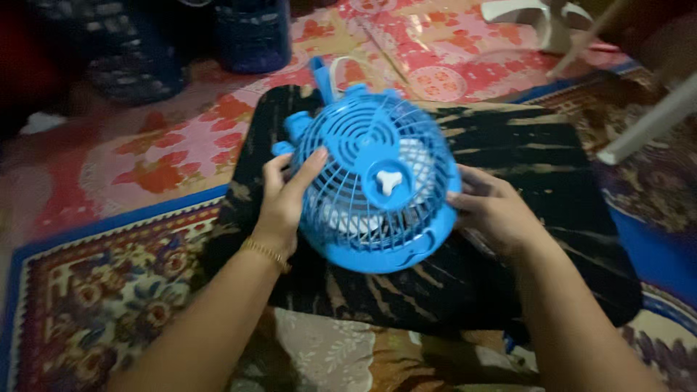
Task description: The person services a small blue desk fan on a mat. They unscrew and remove the front grille by hand, take off the blade cover, then use a screwdriver to unscrew the rear housing while holding the fan steady, working on the screws at the back of the fan.
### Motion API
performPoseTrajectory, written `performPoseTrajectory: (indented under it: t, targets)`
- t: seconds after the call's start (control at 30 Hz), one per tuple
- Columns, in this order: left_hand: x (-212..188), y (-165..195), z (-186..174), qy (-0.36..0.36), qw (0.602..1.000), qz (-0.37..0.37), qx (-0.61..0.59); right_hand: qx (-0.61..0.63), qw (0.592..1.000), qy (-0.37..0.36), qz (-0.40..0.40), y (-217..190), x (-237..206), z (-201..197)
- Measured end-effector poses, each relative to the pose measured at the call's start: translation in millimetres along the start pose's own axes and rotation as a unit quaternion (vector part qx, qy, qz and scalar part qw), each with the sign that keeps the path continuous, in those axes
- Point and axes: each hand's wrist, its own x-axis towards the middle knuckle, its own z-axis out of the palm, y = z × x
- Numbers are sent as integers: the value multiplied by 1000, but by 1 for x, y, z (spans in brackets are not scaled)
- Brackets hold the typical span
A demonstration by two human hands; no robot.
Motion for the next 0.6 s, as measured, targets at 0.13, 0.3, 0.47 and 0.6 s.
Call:
performPoseTrajectory:
  t: [0.13, 0.3, 0.47, 0.6]
  targets:
    - [-23, -17, 6, 100, 986, 110, 78, -128, 992, -12, -16, -2, 12, -16]
    - [-31, 7, 0, 42, 862, 397, 313, -199, 965, 152, -79, -14, 6, -86]
    - [-20, 51, 25, -91, 662, 495, 556, -213, 946, 224, -92, -6, -2, -161]
    - [-7, 64, 72, -198, 624, 461, 599, -322, 911, 239, -94, 12, -7, -181]
